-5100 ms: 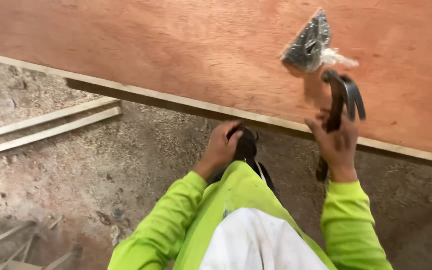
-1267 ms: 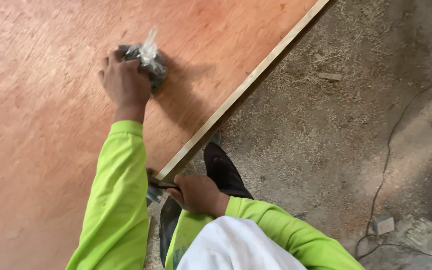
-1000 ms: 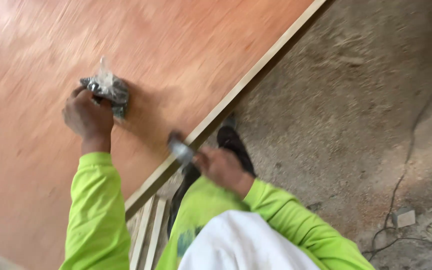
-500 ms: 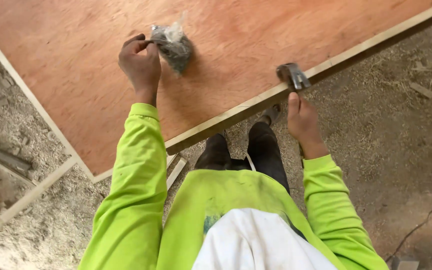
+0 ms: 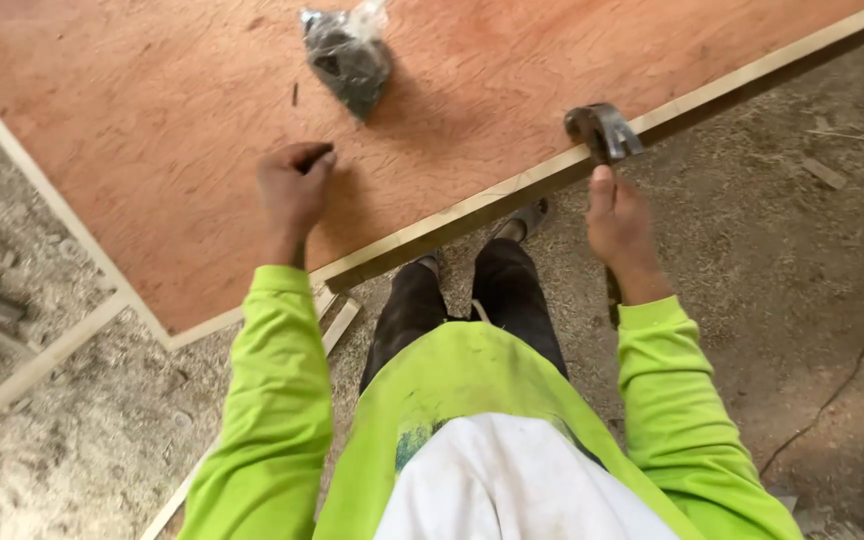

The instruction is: Hammering small nails into a plywood board to secure it to a frame.

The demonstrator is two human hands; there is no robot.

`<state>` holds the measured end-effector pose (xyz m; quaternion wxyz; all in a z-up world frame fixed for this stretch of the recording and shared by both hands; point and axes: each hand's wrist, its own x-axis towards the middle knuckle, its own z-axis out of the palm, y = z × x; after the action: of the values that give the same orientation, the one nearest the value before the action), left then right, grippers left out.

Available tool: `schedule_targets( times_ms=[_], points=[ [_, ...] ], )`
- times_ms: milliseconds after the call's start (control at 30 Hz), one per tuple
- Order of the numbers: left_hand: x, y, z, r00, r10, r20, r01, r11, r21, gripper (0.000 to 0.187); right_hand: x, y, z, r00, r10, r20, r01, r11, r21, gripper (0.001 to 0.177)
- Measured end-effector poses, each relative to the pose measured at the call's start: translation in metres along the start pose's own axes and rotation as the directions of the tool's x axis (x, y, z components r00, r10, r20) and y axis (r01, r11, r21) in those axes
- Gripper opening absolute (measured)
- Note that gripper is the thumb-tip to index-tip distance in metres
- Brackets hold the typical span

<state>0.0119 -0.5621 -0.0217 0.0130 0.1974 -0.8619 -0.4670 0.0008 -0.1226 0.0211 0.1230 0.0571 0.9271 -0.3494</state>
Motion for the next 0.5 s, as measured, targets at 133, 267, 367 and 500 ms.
schedule_targets(
  times_ms=[133, 267, 367, 500],
  points=[
    [-0.016, 0.008, 0.003, 0.996, -0.077, -0.050, 0.066, 0.980, -0.188, 0.015, 0.000, 0.004, 0.005, 0.999, 0.043, 0.023, -0.045, 0.996, 0.081, 0.057],
    [-0.028, 0.023, 0.009, 0.997, -0.001, -0.081, -0.013, 0.984, -0.175, 0.013, 0.001, 0.014, 0.008, 1.000, 0.000, -0.026, 0.002, 0.998, 0.068, 0.057],
    [-0.047, 0.030, 0.030, 0.998, 0.040, -0.040, -0.047, 0.980, -0.194, 0.010, -0.021, 0.002, 0.008, 0.992, 0.117, 0.040, -0.123, 0.967, 0.223, 0.053],
    [-0.063, 0.051, 0.035, 0.991, 0.132, -0.027, -0.132, 0.991, -0.008, 0.007, -0.054, -0.022, 0.010, 0.962, 0.212, 0.171, -0.268, 0.853, 0.449, 0.046]
  ],
)
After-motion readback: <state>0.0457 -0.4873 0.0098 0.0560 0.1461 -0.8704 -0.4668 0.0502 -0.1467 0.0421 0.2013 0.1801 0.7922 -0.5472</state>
